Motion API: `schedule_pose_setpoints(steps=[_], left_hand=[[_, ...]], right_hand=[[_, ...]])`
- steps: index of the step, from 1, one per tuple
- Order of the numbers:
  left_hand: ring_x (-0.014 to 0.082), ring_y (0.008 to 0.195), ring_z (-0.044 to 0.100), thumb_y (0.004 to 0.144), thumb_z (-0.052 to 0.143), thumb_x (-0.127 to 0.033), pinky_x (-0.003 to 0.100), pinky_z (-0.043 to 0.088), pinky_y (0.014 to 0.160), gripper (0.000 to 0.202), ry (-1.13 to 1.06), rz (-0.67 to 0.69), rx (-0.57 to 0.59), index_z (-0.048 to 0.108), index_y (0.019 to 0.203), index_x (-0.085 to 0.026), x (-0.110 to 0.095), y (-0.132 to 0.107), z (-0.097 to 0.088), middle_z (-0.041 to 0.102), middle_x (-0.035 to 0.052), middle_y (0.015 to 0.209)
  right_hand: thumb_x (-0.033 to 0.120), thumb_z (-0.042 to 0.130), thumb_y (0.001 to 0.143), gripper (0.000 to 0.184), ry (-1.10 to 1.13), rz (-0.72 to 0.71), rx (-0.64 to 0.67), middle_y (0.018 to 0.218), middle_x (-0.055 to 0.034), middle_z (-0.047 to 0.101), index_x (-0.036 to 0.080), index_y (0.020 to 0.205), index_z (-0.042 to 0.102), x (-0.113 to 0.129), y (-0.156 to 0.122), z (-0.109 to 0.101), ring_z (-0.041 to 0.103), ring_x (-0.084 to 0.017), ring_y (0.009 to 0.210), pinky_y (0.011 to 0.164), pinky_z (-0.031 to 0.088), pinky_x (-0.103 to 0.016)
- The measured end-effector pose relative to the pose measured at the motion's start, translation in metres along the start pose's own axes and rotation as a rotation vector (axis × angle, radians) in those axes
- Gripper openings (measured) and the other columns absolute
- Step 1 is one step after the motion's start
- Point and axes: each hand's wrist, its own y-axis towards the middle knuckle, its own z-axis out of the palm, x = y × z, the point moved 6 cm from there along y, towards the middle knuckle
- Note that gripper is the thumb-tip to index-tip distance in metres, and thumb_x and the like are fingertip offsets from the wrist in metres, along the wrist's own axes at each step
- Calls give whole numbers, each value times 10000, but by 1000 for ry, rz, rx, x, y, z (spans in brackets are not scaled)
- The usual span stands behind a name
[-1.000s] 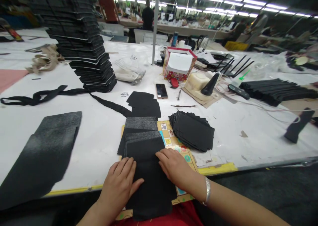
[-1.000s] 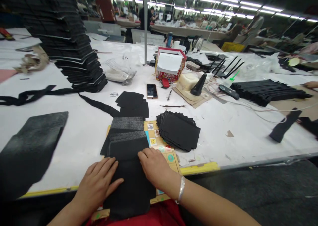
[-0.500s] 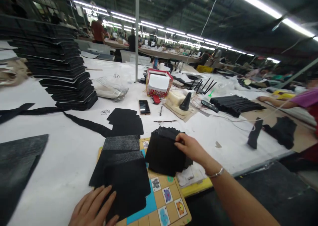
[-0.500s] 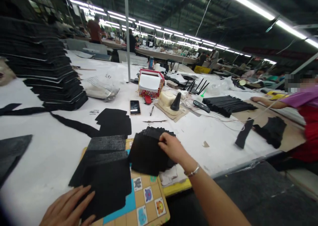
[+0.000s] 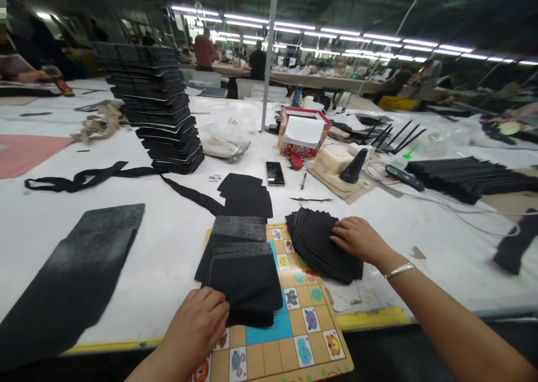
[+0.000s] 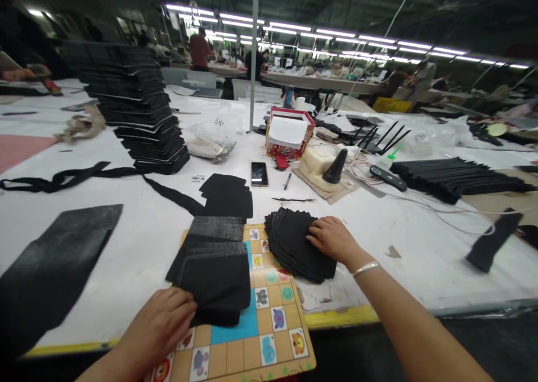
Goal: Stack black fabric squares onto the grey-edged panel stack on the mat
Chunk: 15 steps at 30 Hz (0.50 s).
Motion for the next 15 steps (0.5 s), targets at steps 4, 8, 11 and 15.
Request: schedule_pose_setpoints(steps=[4,8,11,15], left_hand=[[166,750,539,828,453,-145,312,417,683,194,-31,-20,4,626,851,-230,4,-3,3,617,16,829],[153,724,555,835,428,-151,294,435,670,221,-105,-62,-13,634,802,-224,9,0,3,616,18,783],[146,721,563,823,436,-156,287,447,686,216,-200,-129,23,626,739,-211,13,7,2,616,17,747],[145,746,576,835,431,-182,292,471,709,199,-304,-213,-26,607,743,-200,21,8,-6,623,17,757]], right_hand=[[470,465,877,367,61,40,48,941,-91,646,176,884,685,2,5,-18,551,-236,925,915,319,-443],[383,497,869,286,151,37,-117,1007,-106,617,157,942,655,58,10,-58,516,-244,997,965,278,-466],[417,528,845,335,382,-186,-165,1042,-103,590,157,1042,603,148,12,-77,503,-226,991,907,358,-397],[344,622,785,294,460,-312,-41,1029,-103,589,146,999,581,239,16,-66,510,-239,965,849,397,-375]])
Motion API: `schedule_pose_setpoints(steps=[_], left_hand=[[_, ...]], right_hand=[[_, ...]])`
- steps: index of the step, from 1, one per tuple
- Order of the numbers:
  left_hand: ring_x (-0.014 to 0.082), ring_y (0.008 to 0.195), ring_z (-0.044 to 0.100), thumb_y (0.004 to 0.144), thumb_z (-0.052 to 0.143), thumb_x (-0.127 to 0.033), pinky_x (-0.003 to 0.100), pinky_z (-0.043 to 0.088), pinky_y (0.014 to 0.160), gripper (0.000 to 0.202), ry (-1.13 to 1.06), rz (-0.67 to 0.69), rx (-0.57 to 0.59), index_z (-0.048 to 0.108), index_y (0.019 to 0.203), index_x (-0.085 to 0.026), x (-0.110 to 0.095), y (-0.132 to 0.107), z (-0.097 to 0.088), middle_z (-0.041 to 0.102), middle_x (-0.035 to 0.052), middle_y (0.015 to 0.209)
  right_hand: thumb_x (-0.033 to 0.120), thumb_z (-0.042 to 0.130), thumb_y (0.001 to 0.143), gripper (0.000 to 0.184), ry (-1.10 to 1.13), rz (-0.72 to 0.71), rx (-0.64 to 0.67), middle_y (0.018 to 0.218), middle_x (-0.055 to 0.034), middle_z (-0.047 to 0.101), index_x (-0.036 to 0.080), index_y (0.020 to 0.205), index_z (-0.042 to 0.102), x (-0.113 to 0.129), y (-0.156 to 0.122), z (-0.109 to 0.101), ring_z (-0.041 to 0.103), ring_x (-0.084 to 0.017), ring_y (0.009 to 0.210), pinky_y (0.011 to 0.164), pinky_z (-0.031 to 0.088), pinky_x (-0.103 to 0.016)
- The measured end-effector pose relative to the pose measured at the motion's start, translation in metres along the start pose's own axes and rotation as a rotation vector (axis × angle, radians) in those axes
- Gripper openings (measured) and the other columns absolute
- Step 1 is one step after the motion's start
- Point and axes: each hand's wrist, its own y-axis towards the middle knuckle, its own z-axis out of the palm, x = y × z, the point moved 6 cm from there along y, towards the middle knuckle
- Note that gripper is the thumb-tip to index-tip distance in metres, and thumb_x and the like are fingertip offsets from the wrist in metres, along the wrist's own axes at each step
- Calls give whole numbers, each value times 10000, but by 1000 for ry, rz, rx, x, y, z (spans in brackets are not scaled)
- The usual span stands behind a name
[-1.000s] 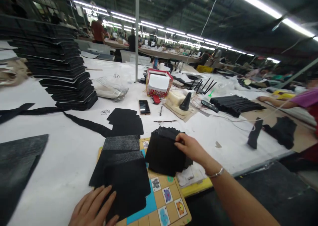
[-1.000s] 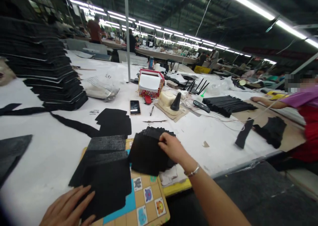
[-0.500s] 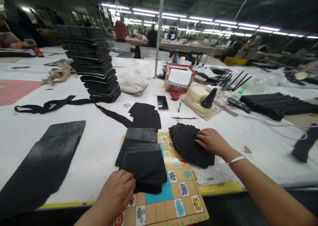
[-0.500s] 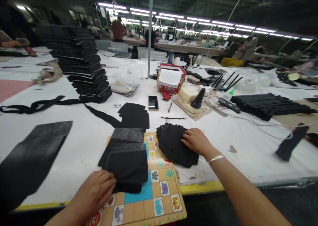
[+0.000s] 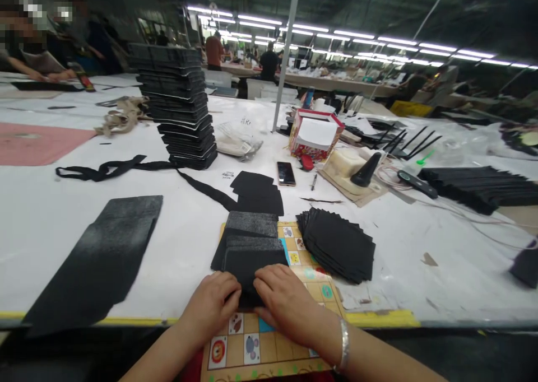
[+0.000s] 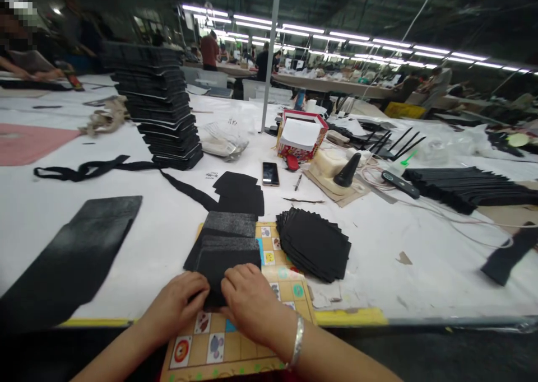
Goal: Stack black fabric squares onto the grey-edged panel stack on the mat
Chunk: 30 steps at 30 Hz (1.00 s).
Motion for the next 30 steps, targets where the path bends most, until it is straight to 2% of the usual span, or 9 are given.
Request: schedule_pose_setpoints(steps=[3,5,7,11,16,19,22,26,30], left_hand=[[158,878,581,866,428,-239,317,487,802,172,-70,-120,-282,594,869,-195,11,-12,-22,631,44,900],[170,940,569,872,433,-262,341,488,834,167,-84,-185,-451,582,912,-195,16,-25,-33,619,58,954],[175,940,566,873,436,-253,351,495,822,156,-85,-175,-504,580,901,-199,15,-34,-35,612,60,942],[178,945,564,867,457,-224,363,497,835,140,-62,-93,-457,566,953,-202,8,-35,-23,604,65,947],[174,983,548,854,487,-187,359,494,860,243,-4,-68,-464,500,1096,-191,4,-28,-18,579,79,1020],[180,982,548,834,503,-140,365,475,878,233,89,89,-461,530,1060,-189,-10,-24,-18,599,72,1006],[190,969,553,827,505,-134,367,463,878,201,186,246,-362,575,1008,-185,-24,-19,-6,626,64,991],[223,919,564,816,530,-223,378,492,790,228,368,162,-202,598,1020,-147,-19,-5,16,631,99,1030],[266,974,546,771,592,-340,418,484,815,427,427,-50,-82,559,1136,-121,-5,9,23,557,150,1194]], right_hand=[[194,522,843,82,93,156,58,909,-70,611,149,852,589,-4,11,17,550,-188,841,753,416,-297],[230,452,894,163,228,239,75,843,-52,604,156,833,584,-15,12,17,553,-157,773,699,409,-257],[267,386,928,242,362,273,84,795,-38,586,161,812,570,-23,12,13,540,-137,723,659,394,-235],[262,377,917,269,549,334,81,719,-10,531,167,707,517,-32,10,12,485,-119,652,604,359,-227],[227,469,817,225,839,461,65,634,34,444,172,600,454,-43,8,29,407,-100,599,542,294,-217],[250,446,801,277,986,562,55,526,61,327,185,542,372,-49,5,36,304,-84,500,463,220,-218],[250,474,748,270,1054,585,-8,487,70,305,190,514,354,-53,6,36,275,-77,462,430,195,-218],[339,534,699,237,1124,676,-281,512,47,423,188,540,445,-80,5,27,391,-100,506,457,300,-218],[478,393,750,320,1126,837,-685,659,-5,558,194,725,538,-139,-27,-11,541,-167,685,588,445,-272]])
